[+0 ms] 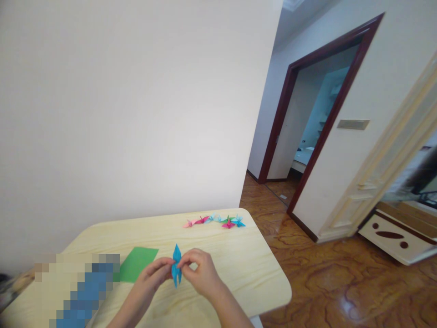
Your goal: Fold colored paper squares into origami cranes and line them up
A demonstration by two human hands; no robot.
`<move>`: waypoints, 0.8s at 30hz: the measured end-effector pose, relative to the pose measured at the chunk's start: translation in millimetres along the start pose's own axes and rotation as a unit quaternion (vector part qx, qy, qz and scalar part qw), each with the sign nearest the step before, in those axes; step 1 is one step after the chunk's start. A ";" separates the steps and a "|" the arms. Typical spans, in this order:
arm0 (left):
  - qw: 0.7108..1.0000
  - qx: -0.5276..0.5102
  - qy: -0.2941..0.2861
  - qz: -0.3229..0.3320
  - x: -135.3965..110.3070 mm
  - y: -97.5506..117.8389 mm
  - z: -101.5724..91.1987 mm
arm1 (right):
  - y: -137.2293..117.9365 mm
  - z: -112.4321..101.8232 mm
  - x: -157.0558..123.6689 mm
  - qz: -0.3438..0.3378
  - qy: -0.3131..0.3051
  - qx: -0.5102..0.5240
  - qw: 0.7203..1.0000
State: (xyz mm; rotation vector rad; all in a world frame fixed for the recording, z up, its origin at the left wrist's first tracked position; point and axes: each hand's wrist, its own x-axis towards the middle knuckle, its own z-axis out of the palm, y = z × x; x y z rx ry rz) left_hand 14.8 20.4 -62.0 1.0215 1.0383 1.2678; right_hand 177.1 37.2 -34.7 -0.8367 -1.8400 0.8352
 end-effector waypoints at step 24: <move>0.999 0.015 -0.006 0.038 -1.5 11.4 6.3 | 8.4 8.1 -3.1 0.144 0.014 0.079 0.986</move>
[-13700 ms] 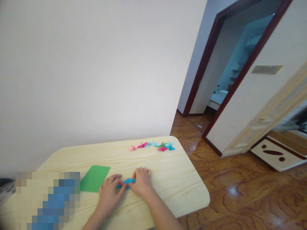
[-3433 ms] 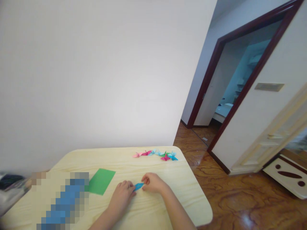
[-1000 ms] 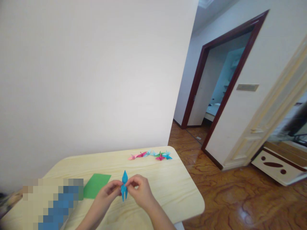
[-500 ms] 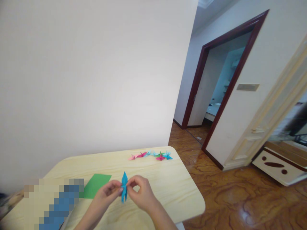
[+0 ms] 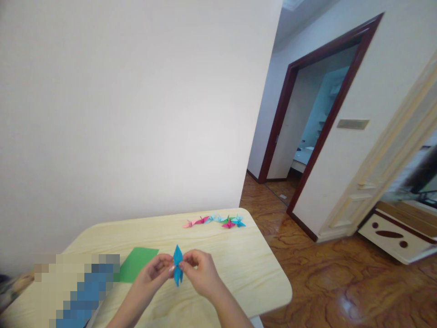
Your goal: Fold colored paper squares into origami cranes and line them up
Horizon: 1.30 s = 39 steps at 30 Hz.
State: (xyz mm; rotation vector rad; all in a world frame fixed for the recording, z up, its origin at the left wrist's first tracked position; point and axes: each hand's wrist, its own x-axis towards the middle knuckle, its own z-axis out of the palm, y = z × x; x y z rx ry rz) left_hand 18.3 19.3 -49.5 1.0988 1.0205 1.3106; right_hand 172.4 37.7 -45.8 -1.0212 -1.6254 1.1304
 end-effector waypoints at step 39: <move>0.892 0.374 0.026 0.253 -12.1 12.0 -8.7 | -18.7 -0.1 -5.0 -0.107 0.046 -0.096 0.989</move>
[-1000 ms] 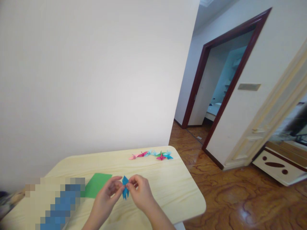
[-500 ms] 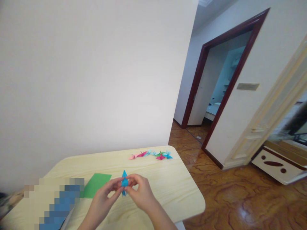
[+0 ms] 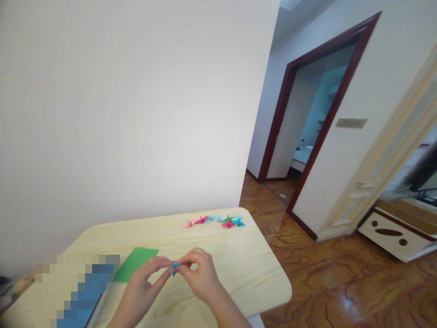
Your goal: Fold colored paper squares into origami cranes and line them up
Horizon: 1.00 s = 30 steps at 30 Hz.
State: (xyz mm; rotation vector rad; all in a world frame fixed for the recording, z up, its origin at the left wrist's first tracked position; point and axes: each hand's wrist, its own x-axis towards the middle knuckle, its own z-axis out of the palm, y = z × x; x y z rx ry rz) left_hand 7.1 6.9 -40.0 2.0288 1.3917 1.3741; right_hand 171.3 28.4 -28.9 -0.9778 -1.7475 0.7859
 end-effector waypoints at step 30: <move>0.985 -0.131 -0.047 -0.101 2.8 3.5 -5.3 | -6.7 -6.5 -2.2 0.001 -0.049 0.018 0.999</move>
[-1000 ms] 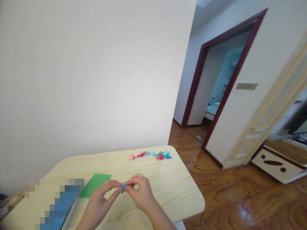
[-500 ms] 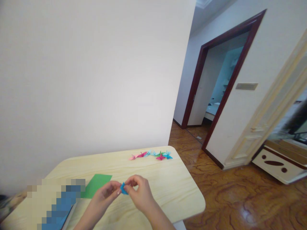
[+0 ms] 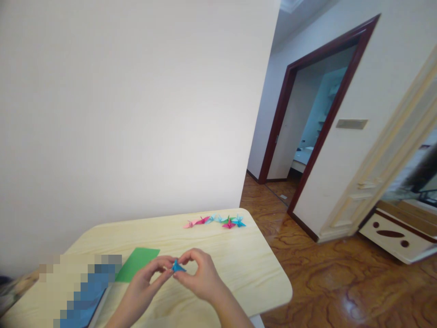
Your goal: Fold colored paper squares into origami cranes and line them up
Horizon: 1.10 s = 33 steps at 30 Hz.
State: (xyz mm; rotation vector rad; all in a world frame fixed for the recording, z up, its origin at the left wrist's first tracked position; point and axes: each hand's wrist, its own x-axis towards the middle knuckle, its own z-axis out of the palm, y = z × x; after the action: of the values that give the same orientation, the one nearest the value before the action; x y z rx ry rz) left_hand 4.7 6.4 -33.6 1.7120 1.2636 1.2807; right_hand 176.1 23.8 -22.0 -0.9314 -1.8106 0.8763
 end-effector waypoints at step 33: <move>0.980 -0.119 -0.057 -0.150 0.8 2.8 4.2 | 2.1 3.0 5.2 0.056 -0.024 0.013 0.998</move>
State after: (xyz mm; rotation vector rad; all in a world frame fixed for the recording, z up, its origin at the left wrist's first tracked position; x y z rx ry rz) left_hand 9.6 6.5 -32.2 1.3495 1.1960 1.0913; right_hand 172.1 28.7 -22.8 -1.0108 -1.7972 0.9978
